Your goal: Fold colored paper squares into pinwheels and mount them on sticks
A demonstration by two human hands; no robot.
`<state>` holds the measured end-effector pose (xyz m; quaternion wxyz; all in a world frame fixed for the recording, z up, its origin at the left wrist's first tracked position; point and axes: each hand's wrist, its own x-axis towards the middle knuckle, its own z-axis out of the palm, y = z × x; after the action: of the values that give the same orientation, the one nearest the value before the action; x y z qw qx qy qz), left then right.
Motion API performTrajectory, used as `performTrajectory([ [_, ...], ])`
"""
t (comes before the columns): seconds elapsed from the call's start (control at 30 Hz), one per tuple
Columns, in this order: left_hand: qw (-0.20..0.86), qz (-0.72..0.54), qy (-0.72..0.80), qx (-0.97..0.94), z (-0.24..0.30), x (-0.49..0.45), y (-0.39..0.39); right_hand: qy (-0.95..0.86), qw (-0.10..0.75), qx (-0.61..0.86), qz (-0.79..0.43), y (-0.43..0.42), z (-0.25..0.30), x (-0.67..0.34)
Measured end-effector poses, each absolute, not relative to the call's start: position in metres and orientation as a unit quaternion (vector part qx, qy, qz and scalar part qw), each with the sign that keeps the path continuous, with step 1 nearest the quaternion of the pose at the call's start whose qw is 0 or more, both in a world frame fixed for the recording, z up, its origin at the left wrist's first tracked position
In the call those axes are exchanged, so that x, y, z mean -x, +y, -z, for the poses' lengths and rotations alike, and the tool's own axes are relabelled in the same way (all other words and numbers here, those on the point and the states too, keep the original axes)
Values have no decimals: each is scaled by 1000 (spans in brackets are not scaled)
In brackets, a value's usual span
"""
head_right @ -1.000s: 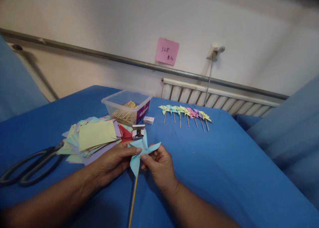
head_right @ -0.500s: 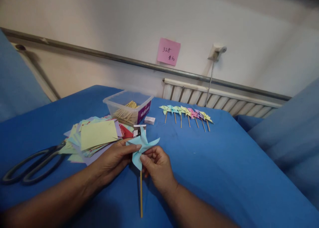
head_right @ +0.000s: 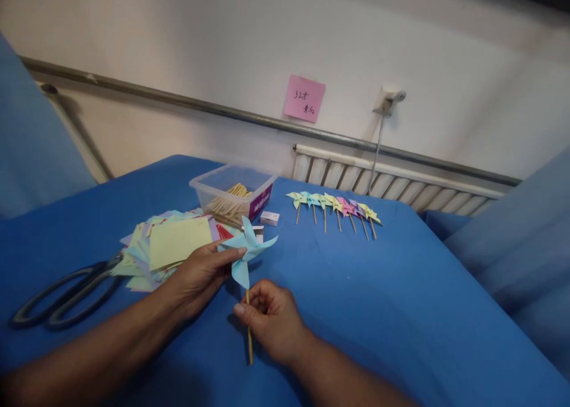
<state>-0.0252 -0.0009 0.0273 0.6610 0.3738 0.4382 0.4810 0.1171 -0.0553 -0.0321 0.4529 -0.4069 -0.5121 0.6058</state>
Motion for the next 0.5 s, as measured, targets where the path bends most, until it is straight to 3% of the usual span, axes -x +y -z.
performTrajectory([
  [0.5,626,-506,448,-389,-29,31,7,-496,425,403,-641,-49,31,-113],
])
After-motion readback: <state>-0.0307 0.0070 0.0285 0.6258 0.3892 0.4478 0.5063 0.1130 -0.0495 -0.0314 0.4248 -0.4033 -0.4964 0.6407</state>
